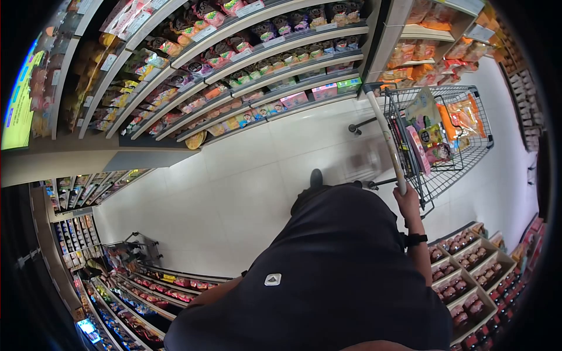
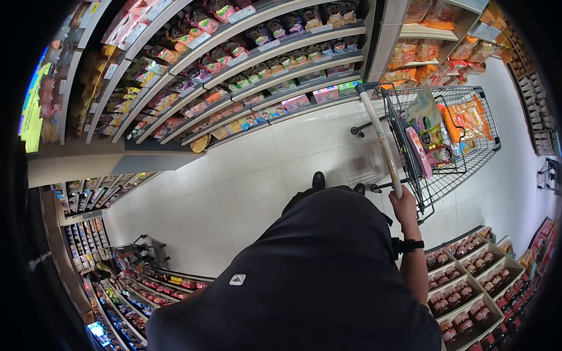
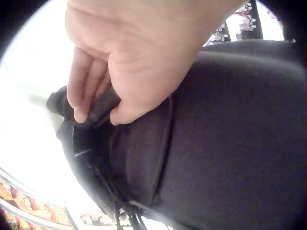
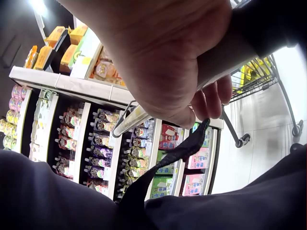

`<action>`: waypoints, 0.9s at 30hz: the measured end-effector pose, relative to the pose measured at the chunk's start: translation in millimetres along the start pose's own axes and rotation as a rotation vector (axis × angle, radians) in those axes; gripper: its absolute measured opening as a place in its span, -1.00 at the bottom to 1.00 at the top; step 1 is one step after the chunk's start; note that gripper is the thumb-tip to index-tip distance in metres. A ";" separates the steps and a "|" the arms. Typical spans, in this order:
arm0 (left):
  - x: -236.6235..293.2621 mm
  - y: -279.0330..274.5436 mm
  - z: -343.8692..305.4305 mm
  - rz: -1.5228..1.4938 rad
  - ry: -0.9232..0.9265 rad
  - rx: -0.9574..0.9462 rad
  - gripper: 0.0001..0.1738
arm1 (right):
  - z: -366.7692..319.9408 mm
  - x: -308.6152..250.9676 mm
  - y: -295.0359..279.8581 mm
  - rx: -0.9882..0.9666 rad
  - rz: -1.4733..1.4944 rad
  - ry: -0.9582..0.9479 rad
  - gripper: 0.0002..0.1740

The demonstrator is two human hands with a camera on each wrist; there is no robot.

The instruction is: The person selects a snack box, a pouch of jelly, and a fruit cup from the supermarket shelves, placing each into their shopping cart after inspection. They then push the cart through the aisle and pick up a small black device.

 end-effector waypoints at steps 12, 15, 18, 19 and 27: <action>132.8 -94.4 24.4 -0.213 0.235 0.311 -0.54 | 3.8 6.1 -1.2 -0.062 -0.150 0.004 -0.54; 216.7 -75.9 52.0 -0.116 0.494 0.361 -0.51 | -7.8 -35.7 -27.2 0.038 -0.334 -0.137 -0.24; 279.5 -39.3 80.2 0.026 0.782 0.359 -0.50 | -15.0 -112.2 -69.9 0.202 -0.233 -0.287 -0.18; 298.9 -25.4 84.1 0.072 0.856 0.363 -0.50 | -22.5 -147.3 -86.1 0.263 -0.165 -0.398 -0.18; 364.0 22.3 63.4 0.383 1.115 0.477 -0.53 | -48.2 -264.0 -108.2 0.301 -0.112 -0.948 -0.13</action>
Point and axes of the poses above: each hand's wrist, its own z-axis towards the middle knuckle, its own y-axis out of the palm, x = y × z, the point moved 1 cm from there along z, towards the middle knuckle, and after that the axes turned 1 degree about y, right-handed, at the moved point
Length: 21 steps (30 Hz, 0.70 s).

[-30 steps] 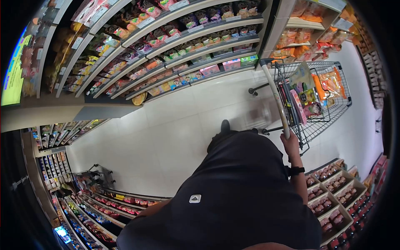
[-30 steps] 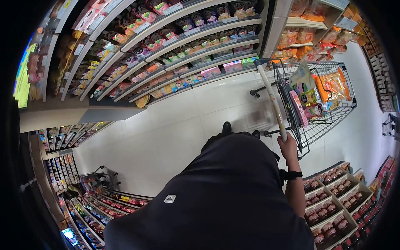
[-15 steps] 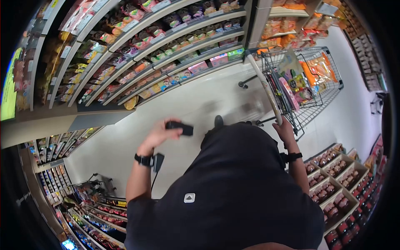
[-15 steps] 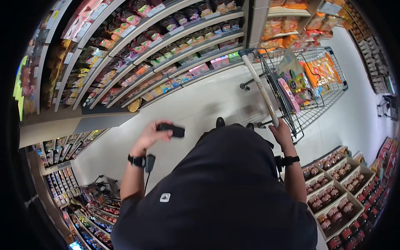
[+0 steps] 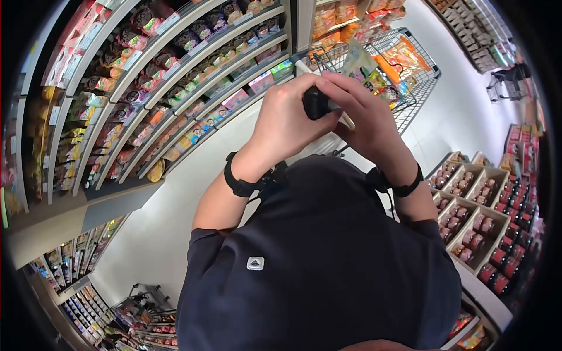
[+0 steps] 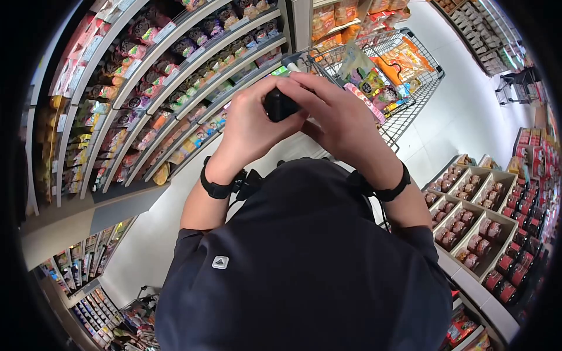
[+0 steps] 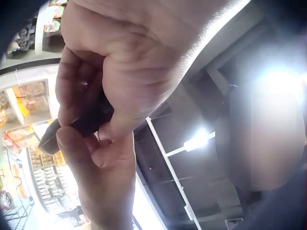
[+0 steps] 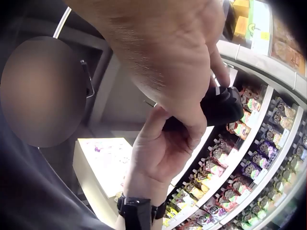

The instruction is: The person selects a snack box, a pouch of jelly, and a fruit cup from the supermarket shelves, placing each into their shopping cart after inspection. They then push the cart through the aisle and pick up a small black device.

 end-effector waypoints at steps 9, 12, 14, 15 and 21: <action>24.3 -5.5 -12.9 0.013 -0.061 0.055 -0.26 | 4.8 -3.6 19.3 0.130 0.242 -0.047 -0.01; 27.4 -16.8 -24.4 -0.297 -0.053 0.161 -0.04 | 3.7 -6.9 13.0 0.071 0.470 0.152 -0.07; 22.4 -28.8 -30.9 0.027 0.222 0.357 0.06 | 6.1 -5.1 17.5 0.107 0.683 0.160 0.01; 25.0 -32.4 -33.6 0.111 0.209 0.372 0.03 | 10.0 -9.2 16.0 0.200 0.855 0.099 0.05; 44.8 -41.6 -41.8 -0.172 0.468 0.366 -0.11 | 46.8 -47.8 -19.6 0.397 0.993 -0.336 -0.09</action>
Point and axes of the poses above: each hand's wrist, its own z-axis towards the middle knuckle, its own y-axis out of the palm, x = y × z, the point moved 1 cm from there along z, towards the middle knuckle, and after that the axes turned 1 degree about y, right-handed, at the moved point
